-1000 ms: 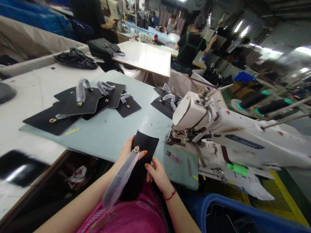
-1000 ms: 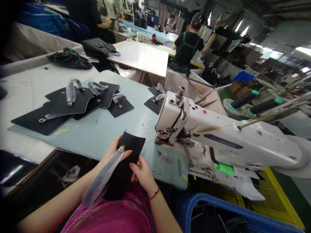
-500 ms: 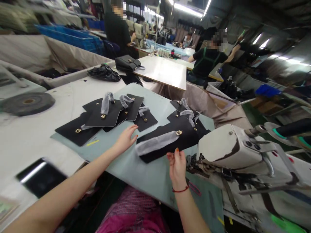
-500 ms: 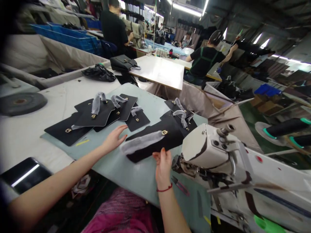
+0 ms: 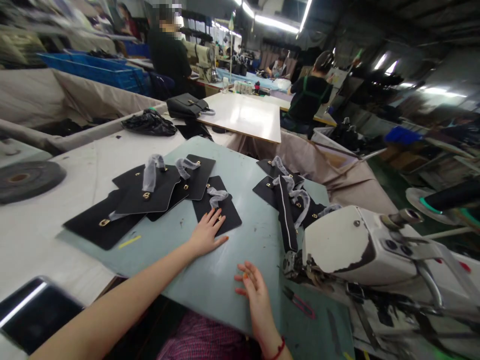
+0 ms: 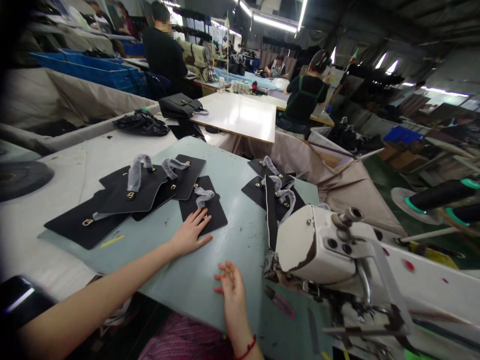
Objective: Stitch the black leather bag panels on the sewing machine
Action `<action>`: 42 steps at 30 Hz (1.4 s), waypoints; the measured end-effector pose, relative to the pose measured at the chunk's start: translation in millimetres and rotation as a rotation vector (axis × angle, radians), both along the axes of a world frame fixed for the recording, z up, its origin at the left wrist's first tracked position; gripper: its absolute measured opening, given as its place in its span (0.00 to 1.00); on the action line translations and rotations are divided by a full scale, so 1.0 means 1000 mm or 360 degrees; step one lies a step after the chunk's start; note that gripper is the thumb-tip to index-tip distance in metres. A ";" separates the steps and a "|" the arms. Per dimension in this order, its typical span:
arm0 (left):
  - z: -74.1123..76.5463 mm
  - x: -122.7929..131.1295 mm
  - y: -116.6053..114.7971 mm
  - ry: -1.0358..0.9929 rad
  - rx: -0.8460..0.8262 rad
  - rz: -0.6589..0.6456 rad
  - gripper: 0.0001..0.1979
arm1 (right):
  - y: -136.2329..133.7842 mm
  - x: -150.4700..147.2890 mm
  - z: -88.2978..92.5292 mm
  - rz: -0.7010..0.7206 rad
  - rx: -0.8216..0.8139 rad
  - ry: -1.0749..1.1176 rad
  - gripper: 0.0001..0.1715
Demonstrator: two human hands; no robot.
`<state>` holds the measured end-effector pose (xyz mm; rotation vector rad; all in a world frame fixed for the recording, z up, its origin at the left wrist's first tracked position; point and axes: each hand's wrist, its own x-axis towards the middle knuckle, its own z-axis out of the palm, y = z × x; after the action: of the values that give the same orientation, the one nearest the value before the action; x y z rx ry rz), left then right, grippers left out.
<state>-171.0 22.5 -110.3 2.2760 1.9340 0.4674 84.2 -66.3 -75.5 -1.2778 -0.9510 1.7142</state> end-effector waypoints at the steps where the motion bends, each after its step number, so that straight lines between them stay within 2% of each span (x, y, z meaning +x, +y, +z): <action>1: -0.001 0.007 -0.024 0.0001 -0.0016 -0.0054 0.38 | -0.004 0.005 -0.004 0.0005 0.0055 -0.0090 0.35; 4: 0.000 0.022 -0.102 -0.0014 -0.0077 -0.0220 0.38 | -0.013 0.023 -0.010 0.0008 0.0234 -0.0383 0.31; 7: 0.006 0.026 -0.173 -0.0067 -0.0148 -0.0456 0.35 | -0.023 0.042 -0.011 0.0037 0.0393 -0.0595 0.26; 9: 0.009 0.023 -0.205 -0.0164 -0.0158 -0.0553 0.29 | -0.029 0.051 -0.008 0.0085 0.0475 -0.0662 0.24; 10: 0.011 0.022 -0.213 -0.0227 -0.0123 -0.0493 0.26 | -0.032 0.054 -0.007 0.0107 0.0510 -0.0682 0.23; 12: 0.012 0.023 -0.214 -0.0336 0.0015 -0.0180 0.23 | -0.037 0.055 -0.003 0.0140 0.0567 -0.0707 0.21; 14: 0.011 0.031 -0.197 -0.0374 0.0140 0.0112 0.27 | -0.041 0.051 0.000 0.0166 0.0611 -0.0714 0.20; 16: 0.009 0.044 -0.171 -0.0353 0.0174 0.0175 0.27 | -0.046 0.044 0.003 0.0204 0.0654 -0.0702 0.20; 18: 0.004 0.056 -0.146 -0.0343 0.0193 0.0202 0.17 | -0.050 0.040 0.005 0.0244 0.0695 -0.0690 0.20; 20: 0.001 0.062 -0.131 -0.0389 0.0212 0.0197 0.09 | -0.053 0.042 0.006 0.0277 0.0727 -0.0701 0.20; 22: 0.003 0.060 -0.130 -0.0437 0.0198 -0.0013 0.09 | -0.053 0.051 0.006 0.0257 0.0777 -0.0757 0.20; 24: 0.014 0.051 -0.140 -0.0433 0.0165 -0.0432 0.09 | -0.050 0.062 0.006 0.0153 0.0856 -0.0851 0.21; 27: 0.049 0.037 -0.163 -0.0386 0.0171 -0.1015 0.09 | -0.042 0.074 0.009 -0.0030 0.0876 -0.0934 0.28; 28: 0.064 0.034 -0.169 -0.0369 0.0187 -0.1138 0.10 | -0.039 0.074 0.013 -0.0030 0.0804 -0.0887 0.30; 30: 0.094 0.031 -0.178 -0.0329 0.0239 -0.1295 0.11 | -0.035 0.070 0.022 0.0125 0.0550 -0.0645 0.32; 32: 0.116 0.030 -0.181 -0.0291 0.0308 -0.1352 0.09 | -0.034 0.062 0.036 0.0323 0.0314 -0.0293 0.32; 34: 0.128 0.030 -0.181 -0.0271 0.0379 -0.1348 0.08 | -0.037 0.053 0.053 0.0353 0.0270 -0.0052 0.29; 38: 0.129 0.029 -0.182 -0.0285 0.0457 -0.1294 0.06 | -0.045 0.046 0.084 0.0165 0.0423 -0.0042 0.22; 42: 0.125 0.031 -0.184 -0.0319 0.0487 -0.1205 0.05 | -0.048 0.051 0.102 0.0111 0.0520 -0.0209 0.17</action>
<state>-139.8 -161.5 14.7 2.7664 0.8414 0.8680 135.5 -114.4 26.5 -1.1600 -1.3063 1.4641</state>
